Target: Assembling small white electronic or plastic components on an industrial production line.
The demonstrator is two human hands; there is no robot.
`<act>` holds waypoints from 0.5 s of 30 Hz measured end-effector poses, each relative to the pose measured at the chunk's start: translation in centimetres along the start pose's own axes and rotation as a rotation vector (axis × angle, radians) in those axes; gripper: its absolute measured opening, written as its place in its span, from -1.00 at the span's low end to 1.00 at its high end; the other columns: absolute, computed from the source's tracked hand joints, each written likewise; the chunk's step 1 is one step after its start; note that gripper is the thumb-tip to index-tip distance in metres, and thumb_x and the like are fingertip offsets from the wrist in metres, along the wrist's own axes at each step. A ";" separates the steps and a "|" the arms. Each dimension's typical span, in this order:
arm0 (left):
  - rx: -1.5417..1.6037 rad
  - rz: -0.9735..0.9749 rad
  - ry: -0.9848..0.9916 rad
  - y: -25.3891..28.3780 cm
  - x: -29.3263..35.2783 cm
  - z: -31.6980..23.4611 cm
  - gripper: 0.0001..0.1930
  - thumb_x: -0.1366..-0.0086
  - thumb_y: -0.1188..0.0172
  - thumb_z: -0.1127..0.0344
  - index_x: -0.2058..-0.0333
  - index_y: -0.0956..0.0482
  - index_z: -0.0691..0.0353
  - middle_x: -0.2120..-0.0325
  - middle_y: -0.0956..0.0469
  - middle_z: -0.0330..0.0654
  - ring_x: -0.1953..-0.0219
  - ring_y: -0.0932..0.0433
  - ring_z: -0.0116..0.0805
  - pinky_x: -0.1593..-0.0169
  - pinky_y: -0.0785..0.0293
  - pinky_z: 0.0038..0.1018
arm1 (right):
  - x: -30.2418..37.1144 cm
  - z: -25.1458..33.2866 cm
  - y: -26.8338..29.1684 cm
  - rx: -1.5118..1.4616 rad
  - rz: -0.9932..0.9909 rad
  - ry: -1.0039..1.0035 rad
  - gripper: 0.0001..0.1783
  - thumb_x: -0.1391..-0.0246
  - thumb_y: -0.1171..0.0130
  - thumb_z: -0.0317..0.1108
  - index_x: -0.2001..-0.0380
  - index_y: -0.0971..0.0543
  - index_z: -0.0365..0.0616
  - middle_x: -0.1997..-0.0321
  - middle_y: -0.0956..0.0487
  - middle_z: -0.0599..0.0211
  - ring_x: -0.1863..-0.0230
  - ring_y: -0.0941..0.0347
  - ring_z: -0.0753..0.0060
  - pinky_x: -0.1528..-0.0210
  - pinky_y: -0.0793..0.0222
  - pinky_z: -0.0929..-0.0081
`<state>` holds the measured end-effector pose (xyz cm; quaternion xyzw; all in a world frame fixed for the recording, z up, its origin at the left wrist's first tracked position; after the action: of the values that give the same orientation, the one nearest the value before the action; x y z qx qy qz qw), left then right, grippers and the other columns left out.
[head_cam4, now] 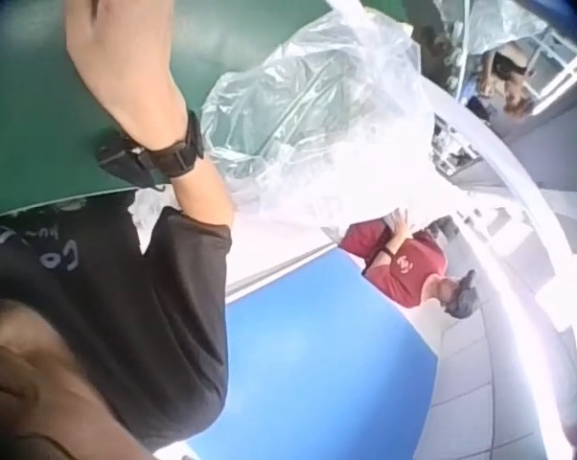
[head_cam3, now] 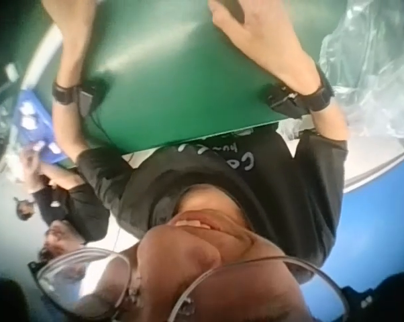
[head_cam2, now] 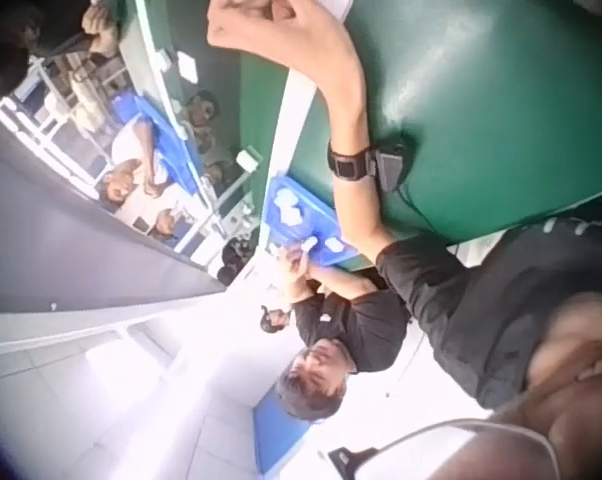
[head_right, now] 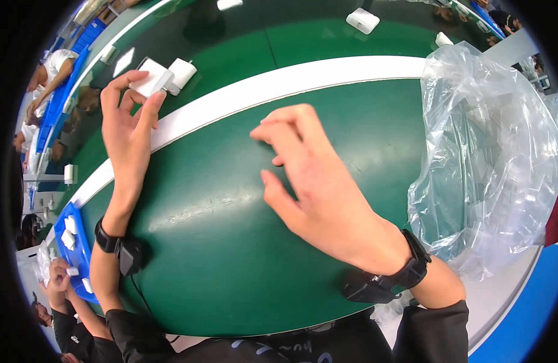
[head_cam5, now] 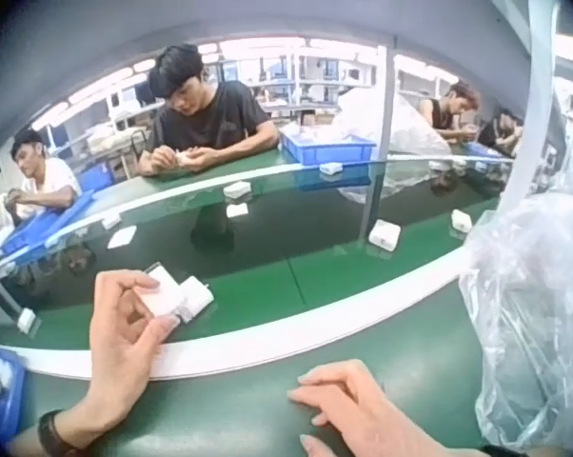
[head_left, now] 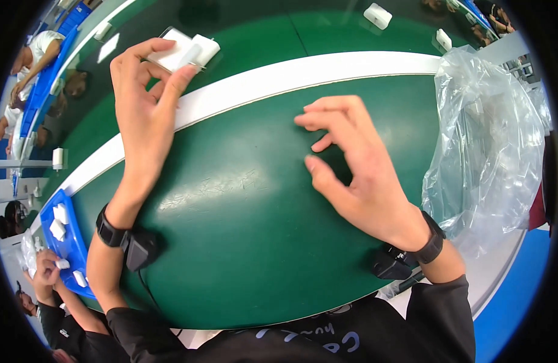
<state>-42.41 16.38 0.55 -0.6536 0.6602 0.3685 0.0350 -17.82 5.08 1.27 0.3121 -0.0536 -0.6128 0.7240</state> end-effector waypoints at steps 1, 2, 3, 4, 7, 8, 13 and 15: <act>-0.181 -0.029 0.032 1.1 -0.6 0.7 -0.54 -0.19 -0.35 0.43 -0.06 -0.44 0.18 0.05 -0.31 -0.13 0.23 -0.43 -0.46 0.19 -0.53 -0.52 | 0.1 0.7 -0.1 0.074 0.091 0.023 -0.55 -0.02 -0.14 -0.61 -0.04 -0.39 -0.34 -0.08 -0.27 0.05 0.02 -0.40 0.10 0.13 -0.46 0.39; -0.291 -0.002 0.014 1.8 -1.1 1.6 -0.47 -0.19 -0.37 0.35 -0.13 -0.40 0.15 0.00 -0.28 -0.12 0.06 -0.39 -0.43 0.11 -0.52 -0.50 | 0.1 1.5 0.4 0.096 0.112 0.052 -0.59 -0.02 -0.17 -0.57 0.02 -0.41 -0.37 -0.07 -0.28 0.05 0.03 -0.37 0.03 0.10 -0.41 0.30; -0.235 -0.042 0.158 2.5 -1.3 2.5 -0.43 -0.18 -0.38 0.34 -0.16 -0.39 0.11 0.01 -0.29 -0.13 0.02 -0.40 -0.42 0.15 -0.51 -0.52 | 0.5 2.4 1.0 0.107 0.097 0.062 -0.59 -0.02 -0.17 -0.57 0.02 -0.41 -0.37 -0.07 -0.28 0.05 0.03 -0.37 0.03 0.10 -0.41 0.30; -0.238 -0.058 0.124 1.9 -1.5 2.3 -0.43 -0.19 -0.37 0.34 -0.16 -0.39 0.09 0.00 -0.29 -0.13 0.06 -0.43 -0.43 0.16 -0.50 -0.52 | 1.0 3.1 2.2 0.154 0.141 0.018 -0.59 0.00 -0.17 -0.59 0.01 -0.44 -0.32 -0.10 -0.31 0.07 -0.02 -0.37 0.06 0.04 -0.42 0.31; -0.113 0.050 0.096 -0.4 -1.3 1.6 -0.45 -0.19 -0.34 0.38 -0.17 -0.43 0.05 -0.04 -0.30 -0.15 0.17 -0.47 -0.41 0.18 -0.50 -0.49 | 2.9 2.8 5.8 0.318 0.079 -0.098 -0.60 0.04 -0.14 -0.64 0.06 -0.46 -0.27 -0.10 -0.37 0.11 -0.04 -0.38 0.06 0.00 -0.42 0.32; -0.198 0.132 0.048 0.1 -1.2 2.8 -0.46 -0.20 -0.32 0.39 -0.17 -0.45 0.05 -0.05 -0.31 -0.15 0.16 -0.46 -0.39 0.17 -0.49 -0.48 | 3.3 2.3 6.8 0.434 0.051 -0.059 -0.63 0.07 -0.12 -0.65 0.10 -0.45 -0.31 -0.03 -0.37 0.12 0.02 -0.37 0.07 0.05 -0.41 0.29; -0.603 0.229 -0.131 0.3 -2.6 1.6 -0.52 -0.28 -0.24 0.31 -0.18 -0.46 0.06 -0.13 -0.34 -0.18 0.12 -0.47 -0.24 0.04 -0.45 -0.43 | 6.9 1.3 11.2 0.595 -0.231 -0.188 -0.76 0.10 -0.05 -0.66 0.28 -0.38 -0.28 0.20 -0.36 0.12 0.12 -0.34 0.04 0.10 -0.36 0.21; -0.600 0.227 -0.104 -1.0 -3.3 0.9 -0.56 -0.31 -0.21 0.23 -0.16 -0.47 0.07 -0.15 -0.34 -0.21 0.01 -0.49 -0.19 -0.02 -0.44 -0.40 | 8.0 1.4 12.4 0.552 -0.263 -0.293 -0.80 0.07 0.00 -0.67 0.30 -0.39 -0.28 0.22 -0.36 0.12 0.16 -0.35 0.06 0.15 -0.33 0.25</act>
<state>-41.45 19.74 1.14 -0.5372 0.5880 0.5812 -0.1668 -5.91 -2.19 6.36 0.4094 -0.2803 -0.7016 0.5114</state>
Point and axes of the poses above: each hand's wrist, its own x-axis away from the middle knuckle, its own y-axis out of the back of the hand, z = x × y, the point moved 1 cm from there along -x, towards the middle knuckle
